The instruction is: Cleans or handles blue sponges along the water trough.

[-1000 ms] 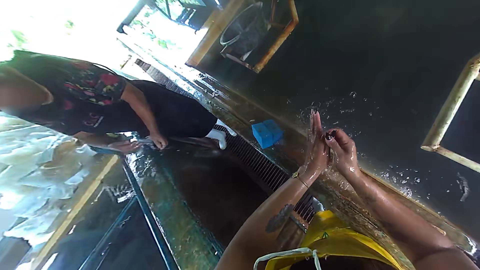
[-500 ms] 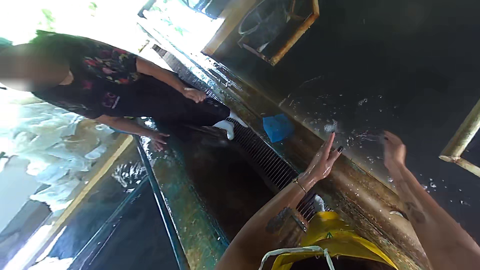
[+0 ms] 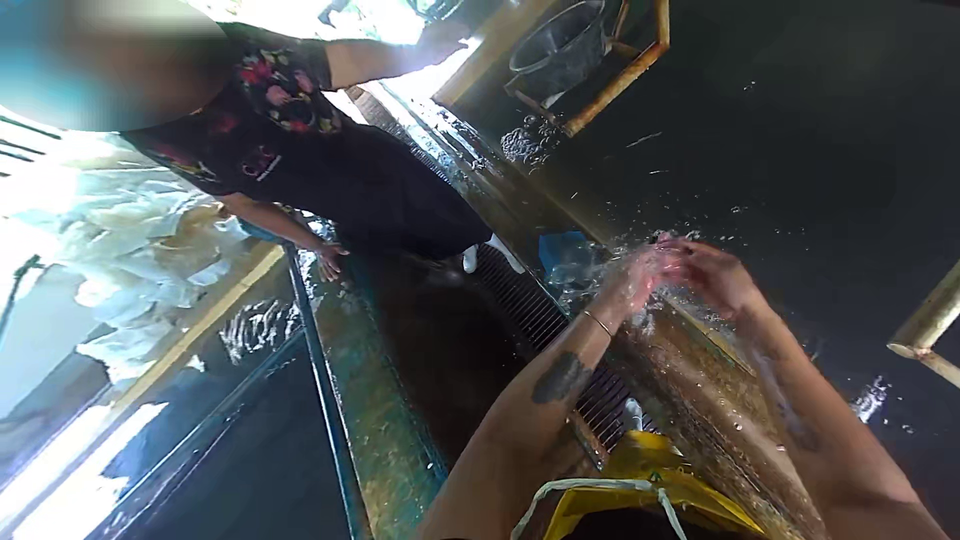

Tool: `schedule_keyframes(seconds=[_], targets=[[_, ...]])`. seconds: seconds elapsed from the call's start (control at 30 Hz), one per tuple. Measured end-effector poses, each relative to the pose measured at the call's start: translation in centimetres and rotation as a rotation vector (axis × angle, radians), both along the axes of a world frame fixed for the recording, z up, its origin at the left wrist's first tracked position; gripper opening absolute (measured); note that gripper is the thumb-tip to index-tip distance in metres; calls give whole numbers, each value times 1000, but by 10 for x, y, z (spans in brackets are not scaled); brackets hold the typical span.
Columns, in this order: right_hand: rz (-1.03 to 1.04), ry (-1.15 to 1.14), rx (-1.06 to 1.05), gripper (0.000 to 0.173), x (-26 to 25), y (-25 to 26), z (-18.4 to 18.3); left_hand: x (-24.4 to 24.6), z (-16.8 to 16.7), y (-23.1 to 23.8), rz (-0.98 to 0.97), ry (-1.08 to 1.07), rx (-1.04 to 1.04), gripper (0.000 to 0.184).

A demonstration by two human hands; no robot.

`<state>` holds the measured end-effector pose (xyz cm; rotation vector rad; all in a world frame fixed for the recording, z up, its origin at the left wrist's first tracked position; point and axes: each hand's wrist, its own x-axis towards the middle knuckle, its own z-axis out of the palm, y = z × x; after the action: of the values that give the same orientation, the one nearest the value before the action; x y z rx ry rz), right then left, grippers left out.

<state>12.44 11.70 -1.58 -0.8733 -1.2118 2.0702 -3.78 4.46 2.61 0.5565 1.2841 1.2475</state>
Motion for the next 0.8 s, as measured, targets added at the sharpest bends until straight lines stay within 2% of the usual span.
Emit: schedule_keyframes(seconds=[0.07, 0.13, 0.17, 0.2, 0.23, 0.27, 0.33, 0.4, 0.5, 0.53, 0.6, 0.67, 0.7, 0.73, 0.77, 0.8], targets=[[-295, -268, 125, 33, 42, 23, -55, -31, 19, 6, -13, 243, 6, 39], [-553, -736, 208, 39, 98, 24, -125, -74, 10, -2, 6, 591, -48, 46], [-635, -917, 137, 42, 122, 9, -155, -97, -3, -10, 20, 797, -117, 54], [-679, -988, 6, 44, 135, -13, -174, -117, -20, -19, 20, 979, -213, 62], [-698, -940, -147, 45, 136, -34, -188, -134, -39, -24, 10, 1105, -303, 71], [-663, -775, -288, 45, 126, -52, -193, -147, -58, -26, -7, 1187, -379, 78], [-474, -314, -457, 40, 75, -58, -175, -165, -91, -23, -34, 1277, -461, 89], [-173, 8, -437, 44, 4, -49, -121, -184, -117, -15, -54, 1261, -457, 88], [64, -18, -241, 42, -90, -30, -36, -210, -131, -9, 54, 1169, -285, 50], [78, -55, -151, 39, -113, -24, -24, -216, -128, -11, 114, 1137, -222, 44], [116, -90, -67, 40, -147, -16, -23, -209, -111, -33, 234, 1072, -82, 43], [160, -81, -127, 53, -172, -16, -26, -182, -86, -51, 253, 983, 94, 54], [174, -69, -154, 66, -181, -21, -31, -164, -79, -59, 202, 900, 193, 69], [157, -62, -184, 79, -185, -26, -38, -149, -75, -64, 93, 802, 250, 88], [86, -81, -218, 84, -185, -30, -44, -139, -71, -64, -21, 698, 270, 101], [11, -105, -231, 81, -177, -30, -52, -134, -67, -63, -117, 594, 254, 108]])
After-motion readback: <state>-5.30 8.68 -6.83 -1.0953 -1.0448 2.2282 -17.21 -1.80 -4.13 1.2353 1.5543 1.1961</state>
